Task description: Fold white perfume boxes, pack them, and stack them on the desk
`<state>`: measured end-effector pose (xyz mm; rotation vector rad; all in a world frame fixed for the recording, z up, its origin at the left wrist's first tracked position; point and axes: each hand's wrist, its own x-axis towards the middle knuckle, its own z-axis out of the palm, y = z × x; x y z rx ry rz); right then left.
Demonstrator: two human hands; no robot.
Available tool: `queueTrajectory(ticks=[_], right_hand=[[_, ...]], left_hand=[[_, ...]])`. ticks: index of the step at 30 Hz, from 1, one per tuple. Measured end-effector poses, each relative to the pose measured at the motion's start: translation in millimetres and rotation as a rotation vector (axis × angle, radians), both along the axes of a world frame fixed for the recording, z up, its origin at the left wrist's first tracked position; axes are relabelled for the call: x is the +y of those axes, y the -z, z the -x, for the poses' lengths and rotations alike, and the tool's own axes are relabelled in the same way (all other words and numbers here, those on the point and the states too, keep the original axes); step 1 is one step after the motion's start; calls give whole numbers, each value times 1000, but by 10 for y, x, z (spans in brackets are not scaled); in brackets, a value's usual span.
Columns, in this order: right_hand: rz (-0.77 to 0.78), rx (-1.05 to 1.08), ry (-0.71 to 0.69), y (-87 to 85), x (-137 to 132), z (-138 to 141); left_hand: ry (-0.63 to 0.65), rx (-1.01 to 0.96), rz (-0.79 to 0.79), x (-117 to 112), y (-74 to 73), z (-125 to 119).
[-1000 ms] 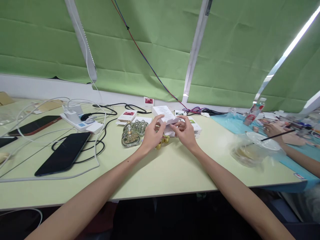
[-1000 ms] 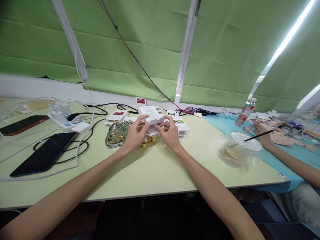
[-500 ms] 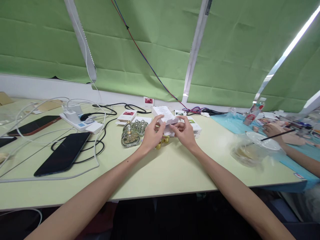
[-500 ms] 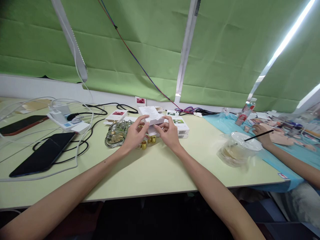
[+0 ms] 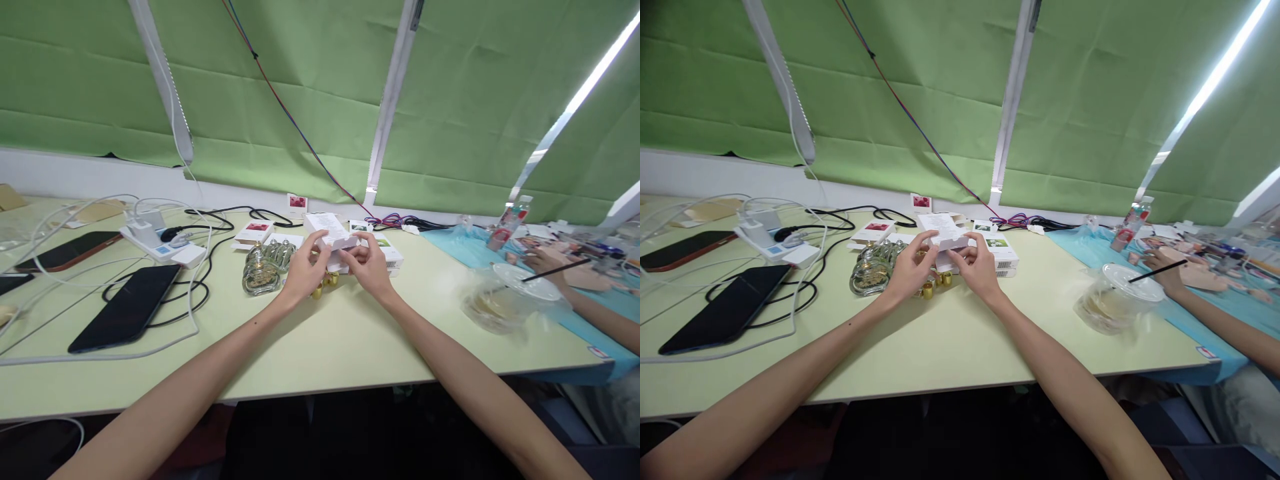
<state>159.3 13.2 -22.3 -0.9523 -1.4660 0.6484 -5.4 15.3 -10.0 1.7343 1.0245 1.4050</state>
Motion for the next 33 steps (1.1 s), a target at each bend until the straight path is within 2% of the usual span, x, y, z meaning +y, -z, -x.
queueTrajectory(ticks=[33], right_hand=[[17, 0, 4, 2, -13, 11]], left_hand=[[42, -23, 46, -14, -9, 5]])
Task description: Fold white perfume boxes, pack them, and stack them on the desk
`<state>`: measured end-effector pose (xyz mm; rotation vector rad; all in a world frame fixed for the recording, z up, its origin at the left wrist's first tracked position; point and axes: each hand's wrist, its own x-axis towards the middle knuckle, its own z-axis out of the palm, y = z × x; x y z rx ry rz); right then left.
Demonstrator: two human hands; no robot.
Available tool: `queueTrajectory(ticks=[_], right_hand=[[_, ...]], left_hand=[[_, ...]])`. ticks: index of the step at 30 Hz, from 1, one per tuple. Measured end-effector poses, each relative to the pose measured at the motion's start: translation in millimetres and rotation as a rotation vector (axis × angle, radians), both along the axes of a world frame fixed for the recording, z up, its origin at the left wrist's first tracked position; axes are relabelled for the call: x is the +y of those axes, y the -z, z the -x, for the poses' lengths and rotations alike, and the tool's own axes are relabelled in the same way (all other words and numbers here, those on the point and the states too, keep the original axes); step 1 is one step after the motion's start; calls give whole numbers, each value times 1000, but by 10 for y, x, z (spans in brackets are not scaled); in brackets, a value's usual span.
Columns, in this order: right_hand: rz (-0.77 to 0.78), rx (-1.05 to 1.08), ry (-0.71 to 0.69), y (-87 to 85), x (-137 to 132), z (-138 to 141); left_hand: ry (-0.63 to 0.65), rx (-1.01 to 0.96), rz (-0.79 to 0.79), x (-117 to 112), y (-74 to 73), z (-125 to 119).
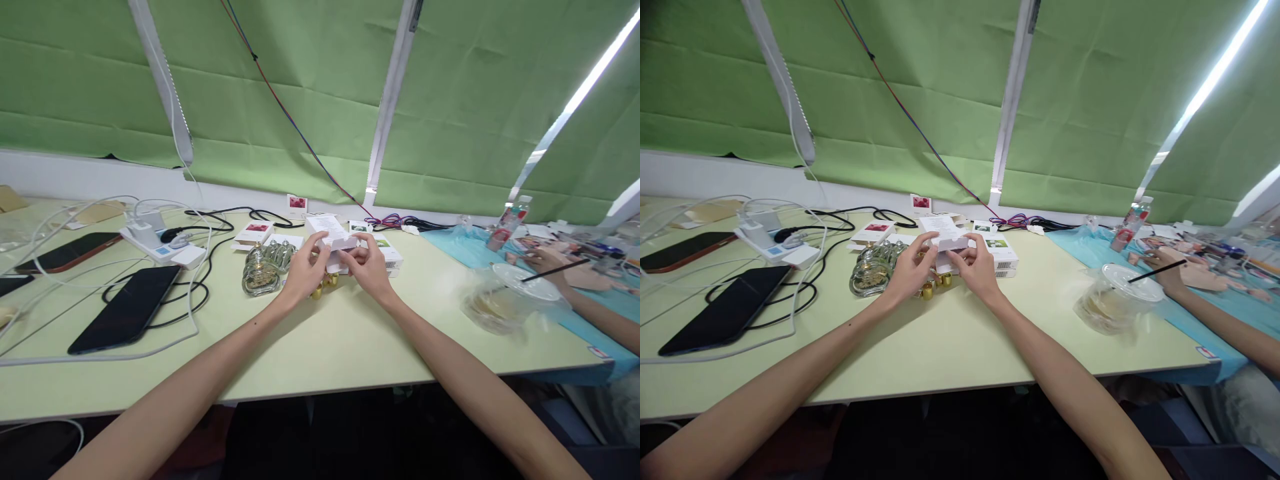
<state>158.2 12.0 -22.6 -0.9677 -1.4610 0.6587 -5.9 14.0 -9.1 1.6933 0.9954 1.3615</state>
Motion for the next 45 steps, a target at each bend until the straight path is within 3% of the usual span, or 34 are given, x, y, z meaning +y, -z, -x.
queueTrajectory(ticks=[28, 45], right_hand=[[12, 17, -1, -2, 13, 7], [-22, 7, 21, -24, 2, -6]], left_hand=[[-2, 56, -54, -7, 17, -1], [-97, 203, -173, -55, -19, -9]])
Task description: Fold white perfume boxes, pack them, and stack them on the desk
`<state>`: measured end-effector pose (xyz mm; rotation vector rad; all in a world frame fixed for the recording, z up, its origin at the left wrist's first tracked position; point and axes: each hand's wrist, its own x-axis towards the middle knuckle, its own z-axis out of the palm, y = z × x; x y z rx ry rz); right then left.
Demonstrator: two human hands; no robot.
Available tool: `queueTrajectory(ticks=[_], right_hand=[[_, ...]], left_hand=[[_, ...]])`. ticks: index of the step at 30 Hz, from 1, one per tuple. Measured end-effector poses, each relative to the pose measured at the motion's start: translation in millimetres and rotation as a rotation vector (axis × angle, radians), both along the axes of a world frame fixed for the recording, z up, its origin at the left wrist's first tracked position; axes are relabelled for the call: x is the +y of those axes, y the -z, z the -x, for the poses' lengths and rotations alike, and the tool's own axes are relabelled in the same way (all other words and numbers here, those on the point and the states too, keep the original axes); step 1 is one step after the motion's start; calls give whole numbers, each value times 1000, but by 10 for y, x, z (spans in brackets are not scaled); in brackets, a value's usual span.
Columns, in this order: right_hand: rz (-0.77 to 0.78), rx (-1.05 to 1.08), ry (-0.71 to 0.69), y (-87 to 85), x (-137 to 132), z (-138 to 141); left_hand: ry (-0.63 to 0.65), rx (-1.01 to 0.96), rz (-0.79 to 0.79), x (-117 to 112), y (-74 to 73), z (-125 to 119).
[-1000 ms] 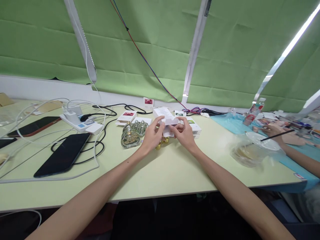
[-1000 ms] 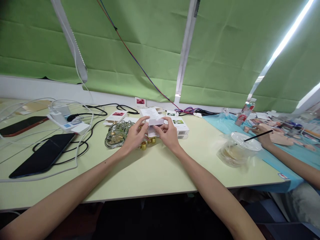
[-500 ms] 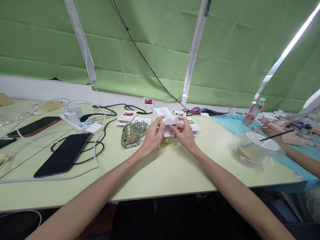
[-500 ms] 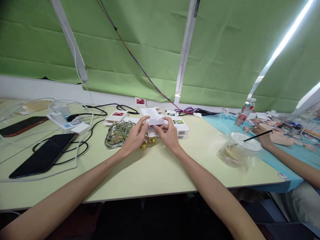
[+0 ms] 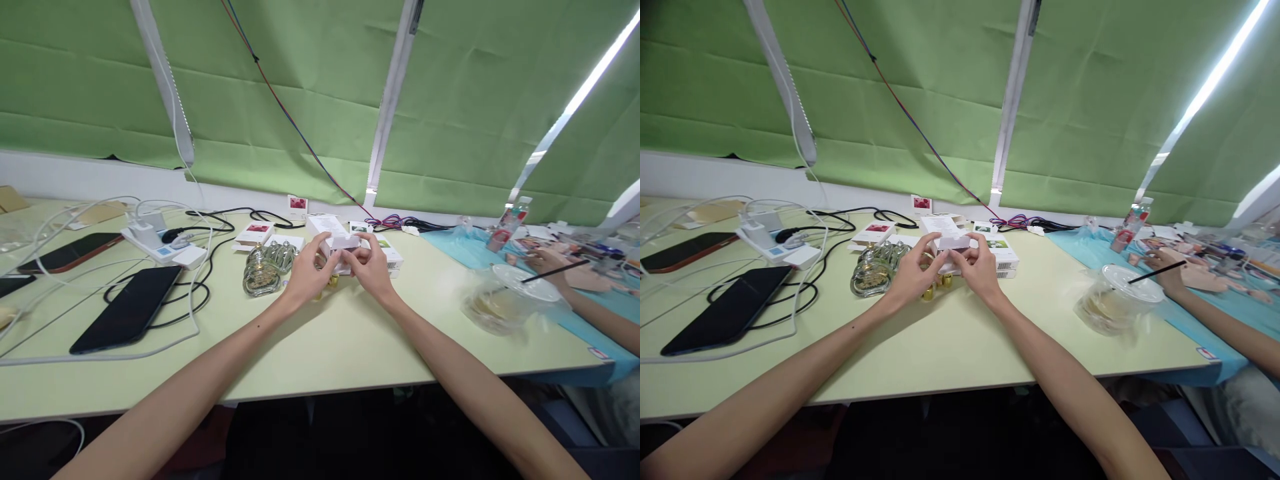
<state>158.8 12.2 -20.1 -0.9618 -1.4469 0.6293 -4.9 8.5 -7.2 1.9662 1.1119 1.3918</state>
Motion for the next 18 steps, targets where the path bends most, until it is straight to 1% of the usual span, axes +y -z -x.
queueTrajectory(ticks=[12, 18], right_hand=[[-18, -6, 29, -32, -60, 20], [-77, 23, 80, -27, -70, 22]], left_hand=[[-35, 2, -42, -6, -14, 11], [-67, -34, -73, -15, -39, 3]])
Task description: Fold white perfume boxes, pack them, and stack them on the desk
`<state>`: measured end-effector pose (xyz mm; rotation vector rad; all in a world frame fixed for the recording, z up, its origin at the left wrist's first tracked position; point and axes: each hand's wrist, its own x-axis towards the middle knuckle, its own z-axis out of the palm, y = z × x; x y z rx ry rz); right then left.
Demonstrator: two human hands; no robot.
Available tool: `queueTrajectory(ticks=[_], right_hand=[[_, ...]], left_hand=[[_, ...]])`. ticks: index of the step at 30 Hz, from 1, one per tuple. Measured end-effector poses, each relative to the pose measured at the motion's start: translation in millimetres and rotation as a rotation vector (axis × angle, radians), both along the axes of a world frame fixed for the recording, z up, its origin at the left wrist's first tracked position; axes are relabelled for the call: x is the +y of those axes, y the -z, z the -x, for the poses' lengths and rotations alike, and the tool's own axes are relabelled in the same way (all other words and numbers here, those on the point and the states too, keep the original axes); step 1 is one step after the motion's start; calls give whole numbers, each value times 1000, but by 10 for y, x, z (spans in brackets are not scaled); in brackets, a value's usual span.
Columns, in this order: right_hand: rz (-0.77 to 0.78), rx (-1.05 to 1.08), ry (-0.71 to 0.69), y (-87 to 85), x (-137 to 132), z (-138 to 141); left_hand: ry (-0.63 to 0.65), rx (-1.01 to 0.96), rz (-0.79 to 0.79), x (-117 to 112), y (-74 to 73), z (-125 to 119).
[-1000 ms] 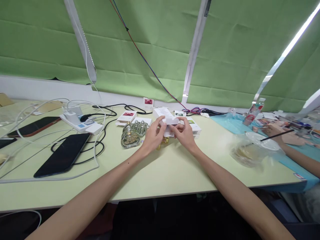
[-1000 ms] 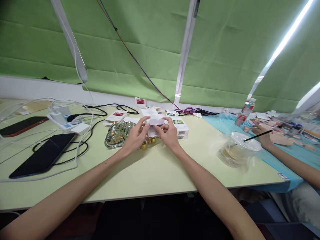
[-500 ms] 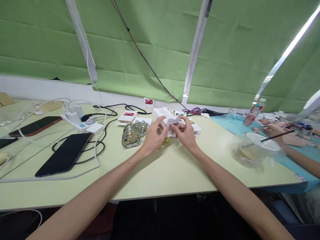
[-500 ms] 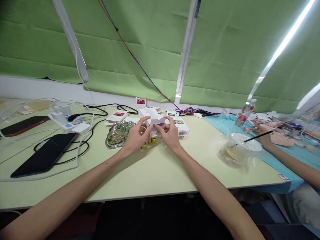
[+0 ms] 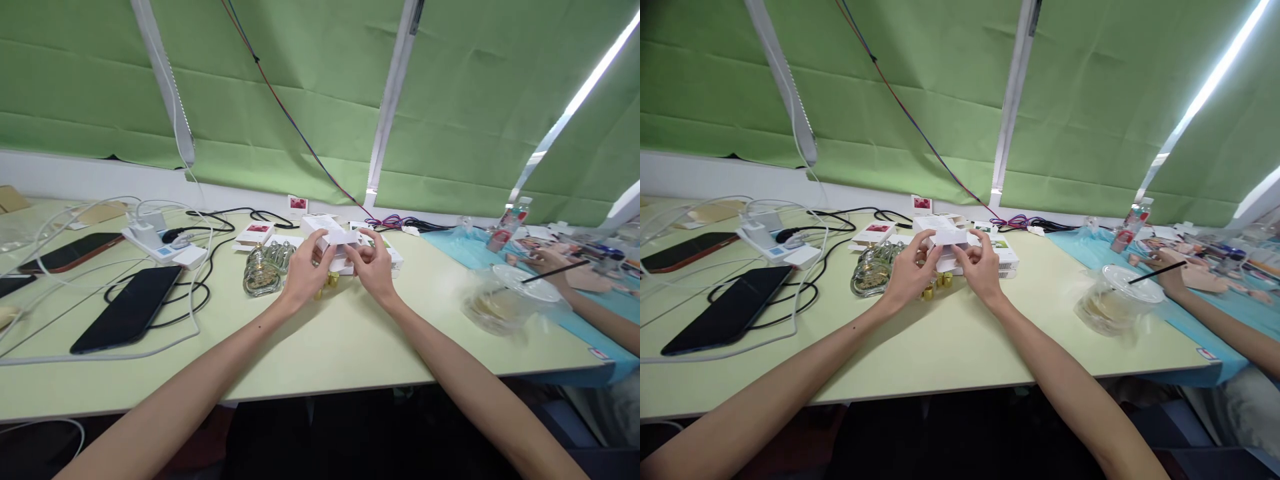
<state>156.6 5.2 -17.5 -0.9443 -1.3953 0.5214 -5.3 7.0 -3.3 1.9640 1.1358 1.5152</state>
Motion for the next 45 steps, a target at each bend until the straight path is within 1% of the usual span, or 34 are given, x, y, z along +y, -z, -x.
queueTrajectory(ticks=[5, 9, 12, 16, 19, 25, 36, 42, 45], right_hand=[[-59, 23, 74, -11, 6, -8], [-68, 17, 120, -23, 6, -16], [-67, 6, 158, -17, 25, -29], [-24, -6, 185, -10, 51, -50], [3, -15, 156, -6, 62, -58], [48, -71, 37, 15, 85, -64], [65, -10, 6, 46, 126, -69], [128, 36, -92, 3, 88, -42], [124, 33, -101, -16, 65, -38]], left_hand=[[-40, -40, -12, -13, -23, 13], [-42, -82, 9, -23, -40, 21], [-16, -145, 55, -9, -35, 20], [52, -228, 125, 27, -4, 22], [83, -243, 130, 51, 20, 28], [106, -244, 125, 60, 26, 28], [102, -156, 110, 29, 11, 30], [87, -80, 71, 57, 38, 35], [68, -49, 63, 64, 52, 29]])
